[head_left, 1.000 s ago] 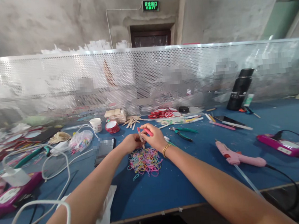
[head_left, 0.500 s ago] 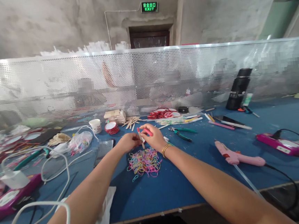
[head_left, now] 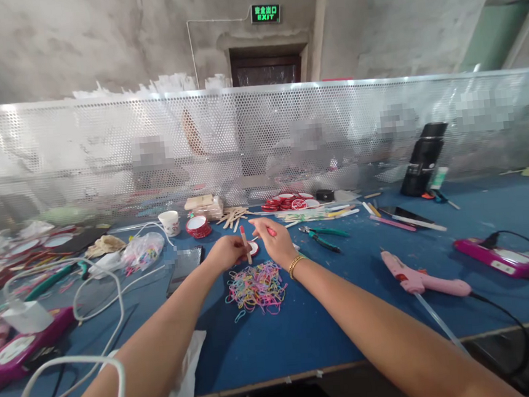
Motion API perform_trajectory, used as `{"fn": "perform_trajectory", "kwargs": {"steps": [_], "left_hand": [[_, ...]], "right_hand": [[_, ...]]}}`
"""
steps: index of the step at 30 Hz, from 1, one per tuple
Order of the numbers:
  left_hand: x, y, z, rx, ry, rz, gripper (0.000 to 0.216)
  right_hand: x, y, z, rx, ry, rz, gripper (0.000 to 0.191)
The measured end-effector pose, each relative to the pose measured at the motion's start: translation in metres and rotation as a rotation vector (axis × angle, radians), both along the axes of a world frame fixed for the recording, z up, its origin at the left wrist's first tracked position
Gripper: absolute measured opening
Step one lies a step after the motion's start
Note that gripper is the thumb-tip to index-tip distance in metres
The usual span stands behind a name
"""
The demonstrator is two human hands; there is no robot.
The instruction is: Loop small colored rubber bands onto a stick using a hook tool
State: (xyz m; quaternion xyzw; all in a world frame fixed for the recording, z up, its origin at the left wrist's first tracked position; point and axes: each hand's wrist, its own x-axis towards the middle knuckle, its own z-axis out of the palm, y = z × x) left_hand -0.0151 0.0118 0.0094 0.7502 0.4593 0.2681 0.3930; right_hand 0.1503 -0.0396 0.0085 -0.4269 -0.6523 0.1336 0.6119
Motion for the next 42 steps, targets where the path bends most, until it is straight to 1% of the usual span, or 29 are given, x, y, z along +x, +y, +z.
{"fn": "perform_trajectory", "kwargs": {"steps": [2,8,9,12,18,21,25,27,33,42], "left_hand": [[0.0000,0.0007,-0.0010,-0.028,-0.029,0.007,0.017],[0.0041,-0.0031,-0.0005,-0.105,-0.072,0.031,0.021],[0.0044,-0.0034,-0.0002,-0.118,-0.074,0.030,0.022],[0.0043,-0.0031,-0.0004,-0.138,-0.080,0.029,0.023],[0.0022,-0.0020,-0.0029,-0.103,-0.086,0.010,0.027],[0.0014,-0.0022,-0.0032,-0.106,-0.086,0.002,0.027],[0.0014,-0.0009,-0.0044,-0.122,-0.090,0.028,0.023],[0.0015,-0.0004,-0.0047,-0.129,-0.086,0.036,0.022],[0.0016,-0.0026,-0.0033,-0.141,-0.104,-0.006,0.025],[0.0026,-0.0029,-0.0058,-0.122,-0.091,0.027,0.026]], "right_hand": [[0.0002,-0.0029,0.0035,0.034,0.003,-0.022,0.033],[-0.0013,-0.0045,0.0019,0.052,0.023,-0.026,0.008],[-0.0019,-0.0048,0.0012,0.060,0.008,-0.027,0.006],[-0.0040,-0.0065,0.0004,0.077,-0.047,-0.025,0.009],[-0.0071,-0.0080,0.0004,0.050,-0.096,-0.008,0.011],[-0.0059,-0.0062,-0.0008,0.054,-0.129,-0.040,0.012],[-0.0026,-0.0039,-0.0018,0.070,-0.152,-0.127,0.012],[-0.0020,-0.0040,-0.0016,0.077,-0.147,-0.145,0.011],[-0.0054,-0.0075,-0.0008,0.080,-0.178,-0.096,0.013],[-0.0032,-0.0077,-0.0018,0.076,-0.174,-0.112,0.013]]}}
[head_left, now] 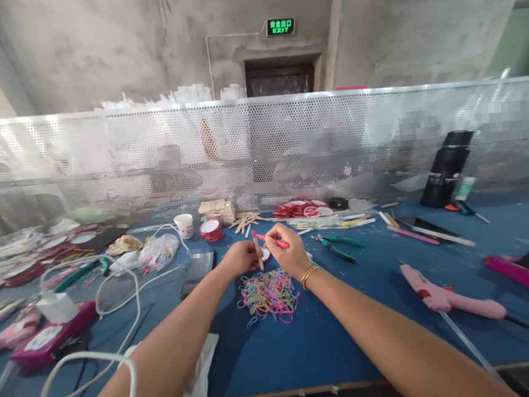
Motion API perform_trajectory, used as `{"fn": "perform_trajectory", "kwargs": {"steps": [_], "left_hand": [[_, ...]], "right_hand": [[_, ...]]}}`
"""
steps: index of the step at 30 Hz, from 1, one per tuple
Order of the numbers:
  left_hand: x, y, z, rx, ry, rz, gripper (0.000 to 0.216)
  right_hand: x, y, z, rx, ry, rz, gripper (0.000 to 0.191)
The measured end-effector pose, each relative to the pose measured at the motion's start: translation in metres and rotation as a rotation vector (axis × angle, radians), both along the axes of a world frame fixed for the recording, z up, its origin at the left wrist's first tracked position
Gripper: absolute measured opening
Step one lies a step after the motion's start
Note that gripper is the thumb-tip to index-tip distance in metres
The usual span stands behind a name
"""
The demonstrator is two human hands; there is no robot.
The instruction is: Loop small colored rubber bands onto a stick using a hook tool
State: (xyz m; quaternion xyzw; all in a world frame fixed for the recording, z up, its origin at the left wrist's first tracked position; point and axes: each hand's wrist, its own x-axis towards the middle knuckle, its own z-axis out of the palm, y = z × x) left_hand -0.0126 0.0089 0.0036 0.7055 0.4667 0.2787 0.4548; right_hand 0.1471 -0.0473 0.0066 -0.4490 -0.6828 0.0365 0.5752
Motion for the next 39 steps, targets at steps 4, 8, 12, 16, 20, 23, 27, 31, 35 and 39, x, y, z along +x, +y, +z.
{"fn": "perform_trajectory", "kwargs": {"steps": [4,8,12,16,20,23,27,31,35,39], "left_hand": [[0.000,-0.001,0.001,0.008,-0.001,-0.008,0.026],[0.000,-0.002,0.002,0.006,0.004,-0.005,0.025],[0.000,-0.003,0.003,0.002,-0.008,-0.004,0.026],[0.000,-0.004,0.002,-0.002,-0.010,-0.009,0.020],[0.000,-0.002,-0.002,0.001,-0.009,-0.017,0.014],[0.001,-0.001,-0.003,0.007,-0.010,-0.025,0.010],[0.002,-0.002,-0.002,0.014,-0.013,-0.019,0.008],[0.003,-0.006,0.003,-0.005,-0.004,-0.004,0.008],[0.004,-0.010,0.007,-0.036,-0.004,0.006,0.010],[0.005,-0.012,0.010,-0.057,-0.019,0.011,0.011]], "right_hand": [[0.000,0.000,0.000,-0.003,0.003,0.033,0.013],[0.000,0.000,0.001,0.005,0.004,0.028,0.014],[0.000,0.001,0.001,0.013,-0.024,-0.001,0.016],[0.001,0.000,0.000,-0.005,-0.031,-0.019,0.016],[0.002,0.000,-0.001,-0.008,-0.030,-0.010,0.016],[0.004,0.001,-0.002,-0.014,-0.027,-0.010,0.018],[0.006,0.002,-0.003,-0.021,-0.027,-0.021,0.019],[0.007,0.002,-0.003,-0.029,-0.039,-0.030,0.019],[0.008,0.003,-0.003,-0.017,-0.048,-0.019,0.019],[0.007,0.002,-0.003,-0.015,-0.040,-0.011,0.018]]}}
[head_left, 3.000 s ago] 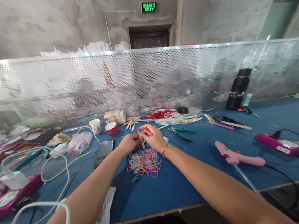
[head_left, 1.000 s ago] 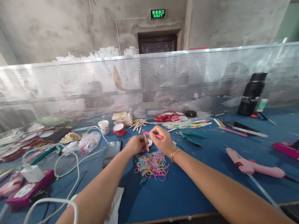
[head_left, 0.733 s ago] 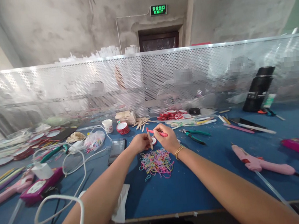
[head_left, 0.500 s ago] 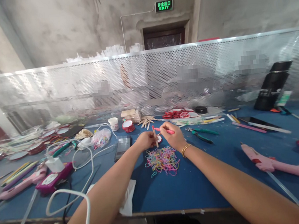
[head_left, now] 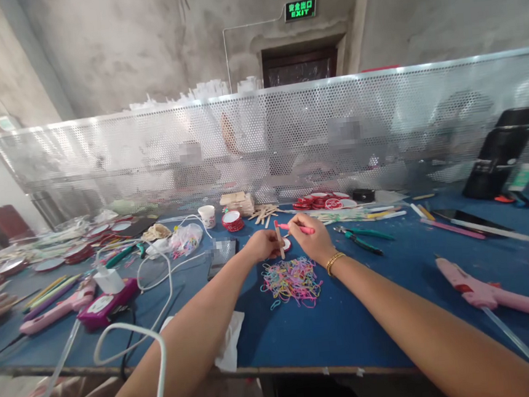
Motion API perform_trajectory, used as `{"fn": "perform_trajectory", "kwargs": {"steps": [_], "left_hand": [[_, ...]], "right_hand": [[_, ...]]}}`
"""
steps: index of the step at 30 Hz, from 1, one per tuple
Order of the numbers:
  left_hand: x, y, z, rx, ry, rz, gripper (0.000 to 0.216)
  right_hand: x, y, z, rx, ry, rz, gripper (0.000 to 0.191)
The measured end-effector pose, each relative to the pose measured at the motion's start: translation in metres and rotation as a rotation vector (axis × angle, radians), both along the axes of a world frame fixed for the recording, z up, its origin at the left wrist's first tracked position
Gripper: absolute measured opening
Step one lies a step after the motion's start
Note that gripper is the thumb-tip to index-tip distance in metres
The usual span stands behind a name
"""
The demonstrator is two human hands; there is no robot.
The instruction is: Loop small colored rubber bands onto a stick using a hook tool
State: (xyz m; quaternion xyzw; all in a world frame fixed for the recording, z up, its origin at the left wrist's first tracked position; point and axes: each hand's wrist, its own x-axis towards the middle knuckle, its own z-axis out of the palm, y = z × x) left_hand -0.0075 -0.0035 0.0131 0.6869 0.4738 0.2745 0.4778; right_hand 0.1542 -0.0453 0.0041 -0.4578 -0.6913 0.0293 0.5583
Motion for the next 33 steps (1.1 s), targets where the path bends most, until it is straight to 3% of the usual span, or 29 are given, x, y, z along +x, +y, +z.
{"fn": "perform_trajectory", "kwargs": {"steps": [20,33], "left_hand": [[-0.004,-0.001,-0.002,0.034,0.017,-0.010,0.005],[-0.007,0.010,-0.007,0.064,0.015,-0.073,0.019]], "right_hand": [[-0.003,-0.001,0.002,0.002,0.027,0.017,0.019],[-0.002,-0.001,0.005,-0.013,0.043,0.012,0.019]]}}
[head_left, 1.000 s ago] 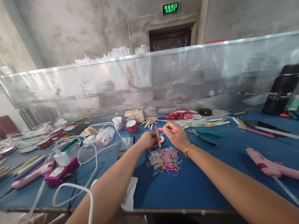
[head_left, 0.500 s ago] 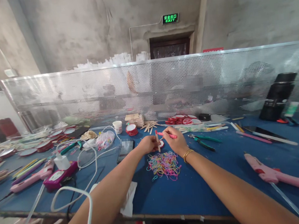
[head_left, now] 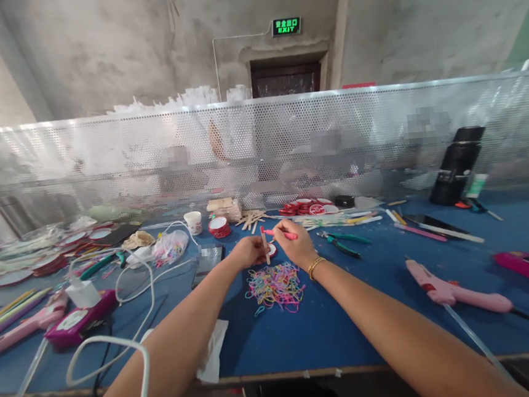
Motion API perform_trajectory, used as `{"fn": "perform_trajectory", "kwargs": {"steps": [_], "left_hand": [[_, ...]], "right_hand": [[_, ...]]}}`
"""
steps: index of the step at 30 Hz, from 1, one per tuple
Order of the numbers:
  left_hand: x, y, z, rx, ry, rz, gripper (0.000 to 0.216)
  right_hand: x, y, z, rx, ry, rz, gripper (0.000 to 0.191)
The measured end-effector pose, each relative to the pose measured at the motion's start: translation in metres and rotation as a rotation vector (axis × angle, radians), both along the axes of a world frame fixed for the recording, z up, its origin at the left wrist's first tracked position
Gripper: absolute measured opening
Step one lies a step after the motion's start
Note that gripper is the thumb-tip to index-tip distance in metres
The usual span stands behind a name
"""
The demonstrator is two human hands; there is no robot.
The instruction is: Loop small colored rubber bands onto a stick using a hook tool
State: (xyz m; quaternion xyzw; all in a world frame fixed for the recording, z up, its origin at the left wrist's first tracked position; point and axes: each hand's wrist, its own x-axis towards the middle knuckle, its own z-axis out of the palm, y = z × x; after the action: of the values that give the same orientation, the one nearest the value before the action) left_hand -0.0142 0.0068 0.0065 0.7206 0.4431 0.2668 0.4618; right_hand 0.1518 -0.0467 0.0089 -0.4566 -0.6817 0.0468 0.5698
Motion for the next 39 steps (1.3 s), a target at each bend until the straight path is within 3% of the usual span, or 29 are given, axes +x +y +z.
{"fn": "perform_trajectory", "kwargs": {"steps": [18,27,39], "left_hand": [[0.0006,-0.0051,0.0041,-0.042,0.010,0.053,0.009],[0.0013,-0.0007,0.0017,-0.046,0.001,0.034,0.023],[0.0025,-0.0005,-0.0004,-0.042,0.008,0.049,0.021]], "right_hand": [[-0.0015,0.0034,-0.0037,0.007,0.005,-0.017,0.016],[-0.0041,0.0043,-0.0062,-0.014,0.015,0.038,0.013],[-0.0025,0.0014,-0.0045,0.018,0.027,0.072,0.013]]}}
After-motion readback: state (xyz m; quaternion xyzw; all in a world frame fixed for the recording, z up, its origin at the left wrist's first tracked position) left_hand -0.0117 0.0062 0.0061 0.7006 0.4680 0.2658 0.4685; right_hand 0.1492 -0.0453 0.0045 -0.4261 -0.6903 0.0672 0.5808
